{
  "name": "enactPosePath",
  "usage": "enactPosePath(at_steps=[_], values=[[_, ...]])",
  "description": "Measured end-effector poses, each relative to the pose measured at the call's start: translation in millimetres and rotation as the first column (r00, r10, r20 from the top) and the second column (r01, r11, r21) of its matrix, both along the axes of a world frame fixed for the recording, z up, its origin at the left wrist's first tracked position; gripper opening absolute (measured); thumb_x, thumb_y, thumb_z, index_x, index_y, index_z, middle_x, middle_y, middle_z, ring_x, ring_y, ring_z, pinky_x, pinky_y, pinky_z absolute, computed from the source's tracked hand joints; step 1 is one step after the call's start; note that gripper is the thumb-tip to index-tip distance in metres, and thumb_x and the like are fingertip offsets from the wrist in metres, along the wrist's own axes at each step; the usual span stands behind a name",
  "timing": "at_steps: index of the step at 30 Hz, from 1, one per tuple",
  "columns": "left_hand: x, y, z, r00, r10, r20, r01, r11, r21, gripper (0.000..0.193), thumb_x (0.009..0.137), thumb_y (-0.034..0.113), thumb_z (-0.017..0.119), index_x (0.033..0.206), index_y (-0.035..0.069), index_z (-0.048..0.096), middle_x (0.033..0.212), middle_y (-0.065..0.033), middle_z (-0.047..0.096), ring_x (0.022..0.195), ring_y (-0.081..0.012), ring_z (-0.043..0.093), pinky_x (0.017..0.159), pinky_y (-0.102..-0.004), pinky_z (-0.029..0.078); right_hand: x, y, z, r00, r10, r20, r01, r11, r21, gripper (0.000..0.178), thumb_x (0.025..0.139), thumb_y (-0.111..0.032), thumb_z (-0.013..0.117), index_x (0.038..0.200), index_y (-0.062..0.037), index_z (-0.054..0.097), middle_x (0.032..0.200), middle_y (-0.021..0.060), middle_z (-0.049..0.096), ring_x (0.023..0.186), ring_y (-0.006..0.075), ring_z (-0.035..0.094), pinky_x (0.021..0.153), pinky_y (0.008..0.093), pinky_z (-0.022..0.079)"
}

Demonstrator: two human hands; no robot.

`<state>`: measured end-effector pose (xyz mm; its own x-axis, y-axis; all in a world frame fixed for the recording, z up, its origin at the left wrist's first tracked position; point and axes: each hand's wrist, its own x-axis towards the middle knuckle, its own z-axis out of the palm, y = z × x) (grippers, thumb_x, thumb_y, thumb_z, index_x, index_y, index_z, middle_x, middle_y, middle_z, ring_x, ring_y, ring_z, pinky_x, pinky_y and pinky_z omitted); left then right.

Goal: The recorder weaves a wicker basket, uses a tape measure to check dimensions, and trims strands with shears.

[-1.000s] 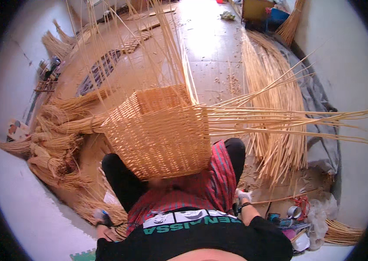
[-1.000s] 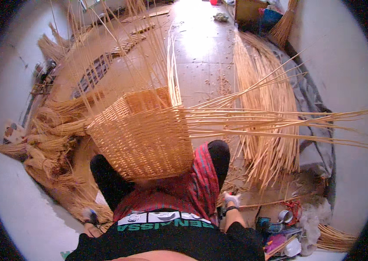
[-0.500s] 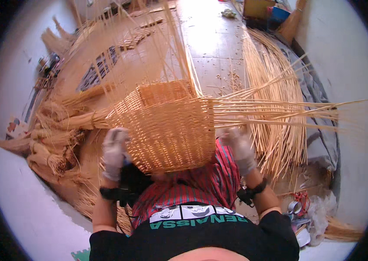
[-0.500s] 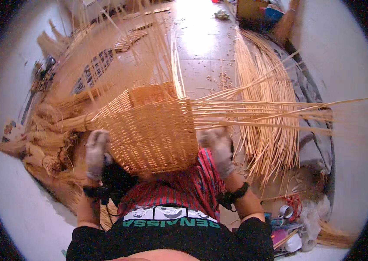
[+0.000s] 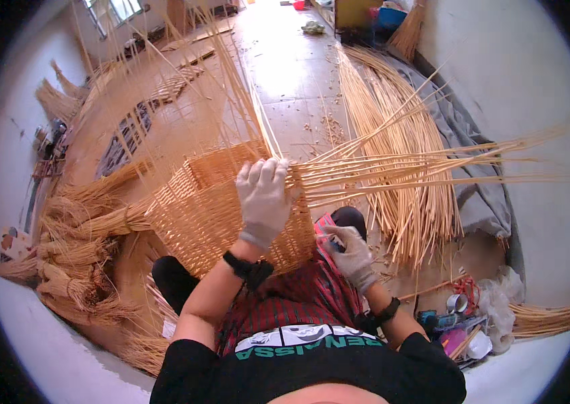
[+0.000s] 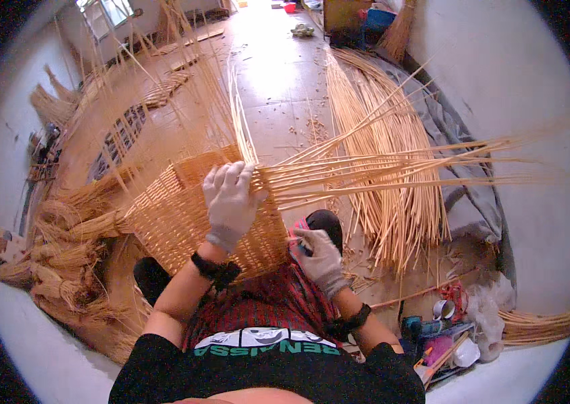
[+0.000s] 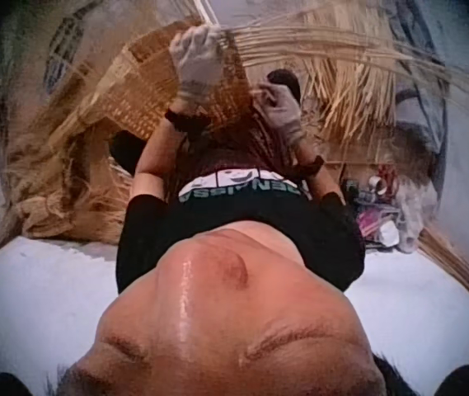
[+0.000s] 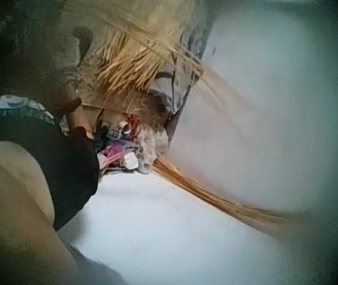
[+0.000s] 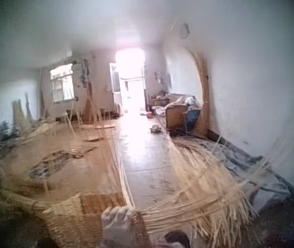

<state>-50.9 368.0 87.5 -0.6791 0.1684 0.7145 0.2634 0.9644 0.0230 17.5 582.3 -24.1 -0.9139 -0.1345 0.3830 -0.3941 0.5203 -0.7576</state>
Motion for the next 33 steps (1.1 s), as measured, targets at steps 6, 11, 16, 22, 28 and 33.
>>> enactPosePath(at_steps=[6, 11, 16, 22, 28, 33], values=[[-43, -25, -4, 0.897, -0.249, 0.365, 0.227, 0.969, 0.102, 0.054, 0.079, 0.036, 0.08, 0.125, 0.011, 0.065, 0.11, -0.0123, 0.071, 0.104, -0.0331, 0.067, 0.089, -0.0446, 0.051, -55, -8, -35, 0.955, -0.286, 0.073, 0.144, 0.668, 0.73, 0.029, 0.085, -0.037, 0.075, 0.103, -0.0147, 0.069, 0.1, 0.0156, 0.064, 0.097, 0.0352, 0.066, 0.079, 0.0466, 0.055], [-36, -41, 8, 0.881, -0.332, 0.338, 0.285, 0.941, 0.181, 0.045, 0.079, 0.031, 0.079, 0.118, 0.01, 0.069, 0.107, -0.0128, 0.073, 0.098, -0.0345, 0.069, 0.085, -0.0458, 0.053, -90, 12, -63, 0.971, -0.228, 0.071, 0.091, 0.626, 0.774, 0.014, 0.087, -0.023, 0.063, 0.092, -0.0138, 0.071, 0.102, 0.0165, 0.069, 0.093, 0.0343, 0.07, 0.074, 0.0484, 0.056], [5, -78, 46, 0.898, -0.349, 0.267, 0.263, 0.914, 0.308, 0.05, 0.074, 0.033, 0.087, 0.116, 0.01, 0.073, 0.099, -0.0141, 0.074, 0.087, -0.0303, 0.072, 0.077, -0.0391, 0.056, -81, 146, -66, 0.827, -0.542, -0.149, 0.47, 0.521, 0.713, 0.015, 0.083, -0.016, 0.058, 0.092, -0.0093, 0.07, 0.094, 0.0204, 0.069, 0.087, 0.0382, 0.071, 0.072, 0.0487, 0.058], [32, -119, 83, 0.877, -0.455, 0.154, 0.26, 0.718, 0.646, 0.051, 0.074, 0.018, 0.09, 0.119, 0.004, 0.072, 0.086, -0.0081, 0.07, 0.072, -0.0131, 0.062, 0.067, -0.0309, 0.052, -13, 292, -85, 0.344, -0.939, -0.003, 0.601, 0.218, 0.769, 0.016, 0.097, -0.02, 0.059, 0.102, -0.0086, 0.069, 0.109, 0.0164, 0.071, 0.1, 0.0376, 0.071, 0.085, 0.048, 0.059], [21, -122, 74, 0.794, -0.598, 0.109, 0.284, 0.524, 0.803, 0.05, 0.078, 0.013, 0.086, 0.125, 0.006, 0.07, 0.094, -0.0009, 0.069, 0.084, -0.0087, 0.06, 0.077, -0.0308, 0.052, -54, 204, -60, 0.719, -0.571, 0.397, 0.65, 0.754, -0.092, 0.028, 0.085, -0.009, 0.075, 0.105, -0.0122, 0.056, 0.08, 0.0041, 0.061, 0.066, 0.0154, 0.061, 0.054, 0.0351, 0.05], [9, -122, 74, 0.94, -0.291, 0.181, 0.2, 0.895, 0.4, 0.051, 0.082, 0.013, 0.076, 0.13, 0.004, 0.065, 0.107, -0.0218, 0.068, 0.107, -0.0378, 0.063, 0.102, -0.0455, 0.047, -61, 30, -12, 0.989, -0.023, 0.149, 0.106, 0.807, -0.58, 0.019, 0.096, -0.021, 0.074, 0.109, -0.0091, 0.066, 0.097, 0.0028, 0.069, 0.081, 0.0097, 0.064, 0.062, 0.0258, 0.053]])
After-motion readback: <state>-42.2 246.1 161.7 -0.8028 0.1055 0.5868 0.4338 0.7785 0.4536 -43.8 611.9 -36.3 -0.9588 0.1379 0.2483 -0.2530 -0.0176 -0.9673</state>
